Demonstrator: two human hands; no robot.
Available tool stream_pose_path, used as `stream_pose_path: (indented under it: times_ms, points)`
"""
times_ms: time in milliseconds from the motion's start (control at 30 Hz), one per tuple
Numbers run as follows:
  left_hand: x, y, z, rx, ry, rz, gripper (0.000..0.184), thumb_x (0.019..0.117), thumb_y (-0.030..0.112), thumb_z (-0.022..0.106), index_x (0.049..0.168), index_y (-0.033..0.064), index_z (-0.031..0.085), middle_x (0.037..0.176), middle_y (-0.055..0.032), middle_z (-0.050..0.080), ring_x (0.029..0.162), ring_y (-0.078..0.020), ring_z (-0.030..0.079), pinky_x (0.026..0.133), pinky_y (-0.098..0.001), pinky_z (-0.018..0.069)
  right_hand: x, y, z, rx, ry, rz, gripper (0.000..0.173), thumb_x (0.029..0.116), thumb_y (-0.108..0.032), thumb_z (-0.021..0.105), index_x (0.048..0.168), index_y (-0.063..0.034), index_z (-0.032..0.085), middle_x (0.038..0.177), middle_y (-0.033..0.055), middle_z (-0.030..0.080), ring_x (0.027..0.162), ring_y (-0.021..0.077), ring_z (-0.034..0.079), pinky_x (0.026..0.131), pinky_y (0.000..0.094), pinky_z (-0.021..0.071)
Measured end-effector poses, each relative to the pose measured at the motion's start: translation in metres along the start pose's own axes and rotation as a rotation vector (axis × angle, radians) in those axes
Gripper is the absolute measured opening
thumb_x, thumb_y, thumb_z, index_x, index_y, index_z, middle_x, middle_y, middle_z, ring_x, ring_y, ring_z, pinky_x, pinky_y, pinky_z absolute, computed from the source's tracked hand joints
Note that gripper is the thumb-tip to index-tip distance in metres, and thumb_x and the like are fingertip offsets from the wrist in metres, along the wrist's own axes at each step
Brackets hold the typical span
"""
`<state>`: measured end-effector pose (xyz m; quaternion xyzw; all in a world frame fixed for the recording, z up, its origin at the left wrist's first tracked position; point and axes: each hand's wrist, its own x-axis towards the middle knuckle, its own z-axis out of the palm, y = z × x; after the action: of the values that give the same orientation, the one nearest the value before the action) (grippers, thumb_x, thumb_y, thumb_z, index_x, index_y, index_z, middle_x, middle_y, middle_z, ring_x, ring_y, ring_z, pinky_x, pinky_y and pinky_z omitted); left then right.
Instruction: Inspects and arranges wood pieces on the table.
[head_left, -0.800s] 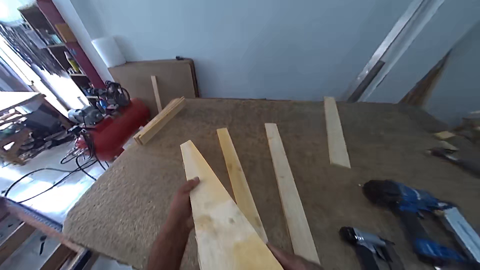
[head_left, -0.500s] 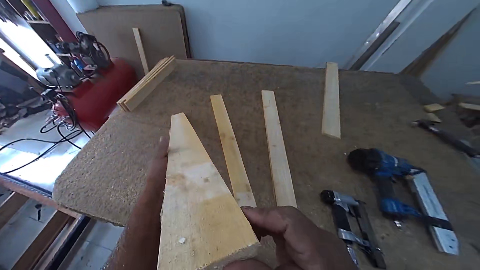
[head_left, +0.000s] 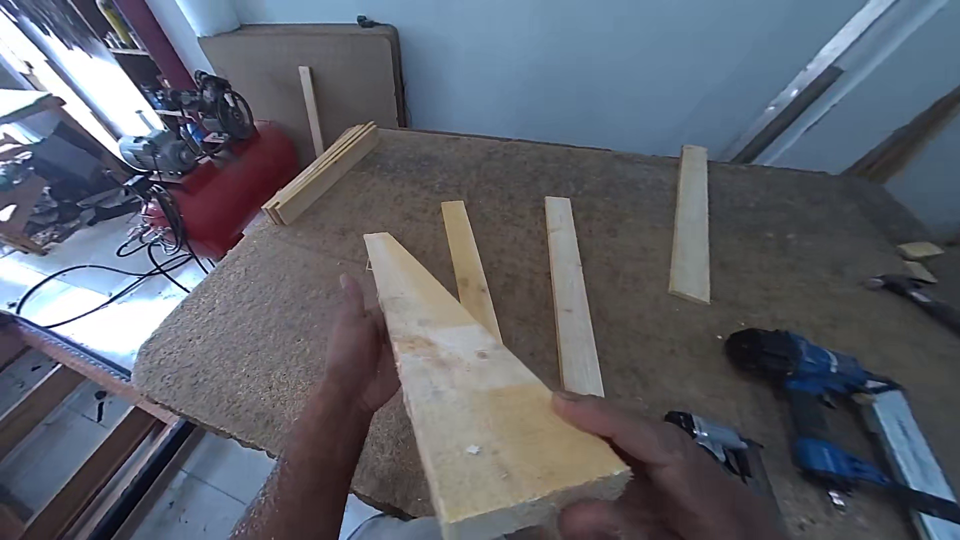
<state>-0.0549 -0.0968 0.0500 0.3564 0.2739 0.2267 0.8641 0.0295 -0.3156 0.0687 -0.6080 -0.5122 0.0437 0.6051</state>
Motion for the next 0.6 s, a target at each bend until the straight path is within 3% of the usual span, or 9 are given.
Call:
stream_pose_path:
  times_ms: [100,200,367,467,533,600]
  points:
    - [0.000,0.000,0.002,0.042,-0.093,0.053,0.088,0.1011,0.066,-0.004,0.105,0.0126,0.066,0.090,-0.0022,0.076,0.085,-0.0119,0.075,0.078,-0.0316,0.0630,0.001,0.004,-0.006,-0.019,0.038,0.013,0.043,0.1005,-0.045,0.063,0.134,-0.0184,0.063,0.117,-0.0103,0.071,0.097,-0.0040,0.068,0.081,0.0151,0.0592]
    - [0.001,-0.001,0.003,0.048,-0.117,0.049,0.089,0.1005,0.067,-0.004,0.109,0.0108,0.065,0.093,-0.0041,0.076,0.087,-0.0133,0.075,0.080,-0.0327,0.0629,0.001,0.005,-0.010,-0.011,0.052,0.021,0.044,0.1014,-0.047,0.061,0.134,-0.0185,0.063,0.116,-0.0105,0.071,0.097,-0.0040,0.068,0.080,0.0150,0.0588]
    - [0.003,-0.003,0.003,0.067,-0.149,0.069,0.088,0.1013,0.065,-0.003,0.105,0.0126,0.068,0.091,-0.0026,0.077,0.086,-0.0125,0.075,0.080,-0.0323,0.0631,0.001,0.008,-0.010,-0.026,0.087,0.007,0.042,0.1023,-0.048,0.059,0.133,-0.0195,0.064,0.114,-0.0113,0.072,0.096,-0.0040,0.068,0.080,0.0148,0.0586]
    - [0.014,-0.011,-0.004,0.072,-0.087,0.058,0.077,0.1048,0.061,0.002,0.112,0.0153,0.064,0.092,-0.0018,0.076,0.082,-0.0121,0.074,0.073,-0.0306,0.0633,0.001,0.011,-0.010,-0.060,0.125,-0.024,0.042,0.1032,-0.049,0.057,0.132,-0.0201,0.064,0.112,-0.0125,0.072,0.096,-0.0049,0.068,0.082,0.0145,0.0585]
    - [0.032,-0.016,-0.014,0.061,0.028,0.038,0.068,0.1076,0.057,0.008,0.107,0.0129,0.060,0.085,-0.0027,0.074,0.073,-0.0127,0.073,0.063,-0.0290,0.0617,-0.001,0.012,-0.010,-0.069,0.135,-0.039,0.042,0.1030,-0.049,0.057,0.132,-0.0204,0.064,0.114,-0.0132,0.072,0.096,-0.0052,0.068,0.082,0.0143,0.0588]
    - [0.055,-0.017,-0.028,0.068,0.192,0.024,0.062,0.1095,0.055,0.015,0.103,0.0107,0.058,0.077,-0.0016,0.071,0.067,-0.0119,0.071,0.061,-0.0287,0.0608,-0.003,0.014,-0.010,-0.090,0.122,-0.049,0.044,0.1024,-0.051,0.057,0.134,-0.0211,0.064,0.115,-0.0138,0.071,0.097,-0.0061,0.067,0.083,0.0134,0.0578]
